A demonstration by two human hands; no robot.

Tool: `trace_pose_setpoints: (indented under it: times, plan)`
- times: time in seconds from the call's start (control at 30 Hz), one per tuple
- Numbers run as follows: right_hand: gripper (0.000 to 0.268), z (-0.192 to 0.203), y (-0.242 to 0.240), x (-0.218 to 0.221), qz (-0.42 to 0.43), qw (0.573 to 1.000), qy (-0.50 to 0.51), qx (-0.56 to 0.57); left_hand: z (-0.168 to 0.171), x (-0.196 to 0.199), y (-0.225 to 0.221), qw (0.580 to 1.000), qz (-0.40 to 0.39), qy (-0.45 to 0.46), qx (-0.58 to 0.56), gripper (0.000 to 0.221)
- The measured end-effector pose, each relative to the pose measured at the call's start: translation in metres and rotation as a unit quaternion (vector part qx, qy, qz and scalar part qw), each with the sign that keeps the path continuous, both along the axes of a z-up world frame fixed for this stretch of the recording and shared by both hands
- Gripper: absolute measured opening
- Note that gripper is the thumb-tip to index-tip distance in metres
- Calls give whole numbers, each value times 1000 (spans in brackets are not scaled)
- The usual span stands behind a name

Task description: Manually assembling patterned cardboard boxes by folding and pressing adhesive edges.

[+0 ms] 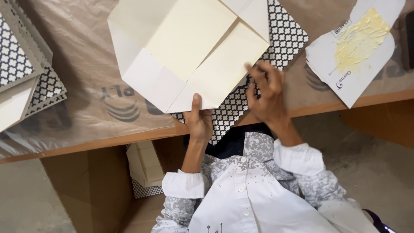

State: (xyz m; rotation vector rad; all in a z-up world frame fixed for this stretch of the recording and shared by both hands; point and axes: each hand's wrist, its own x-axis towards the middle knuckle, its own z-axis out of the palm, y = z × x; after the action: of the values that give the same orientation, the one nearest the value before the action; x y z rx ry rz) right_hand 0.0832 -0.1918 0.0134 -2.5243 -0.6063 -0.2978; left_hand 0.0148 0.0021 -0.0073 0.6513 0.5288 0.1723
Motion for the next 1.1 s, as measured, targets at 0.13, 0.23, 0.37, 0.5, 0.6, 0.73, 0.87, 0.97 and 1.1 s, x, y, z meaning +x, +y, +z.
trace_pose_setpoints:
  times: [0.13, 0.23, 0.37, 0.5, 0.6, 0.73, 0.87, 0.97, 1.1]
  plan:
    - [65, 10, 21, -29, 37, 999, -2, 13, -15, -7, -1, 1000, 2, -25, 1, 45]
    - [63, 11, 29, -39, 87, 995, -57, -12, -19, -7, -1, 1000, 6, -10, 3, 45]
    - [58, 13, 32, -46, 118, 988, -89, -47, -12, -5, 0, 1000, -2, -3, 11, 47]
    - [55, 9, 28, -47, 134, 985, -95, -46, -9, -5, 0, 1000, -11, 11, 17, 52]
    - [51, -7, 25, -51, 117, 989, -51, 72, -7, -5, 0, 1000, -12, 10, 16, 53]
    - [55, 31, 33, -64, 68, 918, 204, 332, -5, -4, -1, 1000, -12, 3, 18, 56]
    - [73, 44, 28, -61, 59, 764, 347, 541, -11, -3, -2, 1000, -4, 2, 14, 59]
    - [76, 49, 24, -59, 64, 761, 352, 541, -16, -4, -2, 1000, -3, -6, 8, 60]
    - [75, 49, 14, -59, 50, 888, 256, 380, -10, -1, 2, 1000, 0, -8, -6, 61]
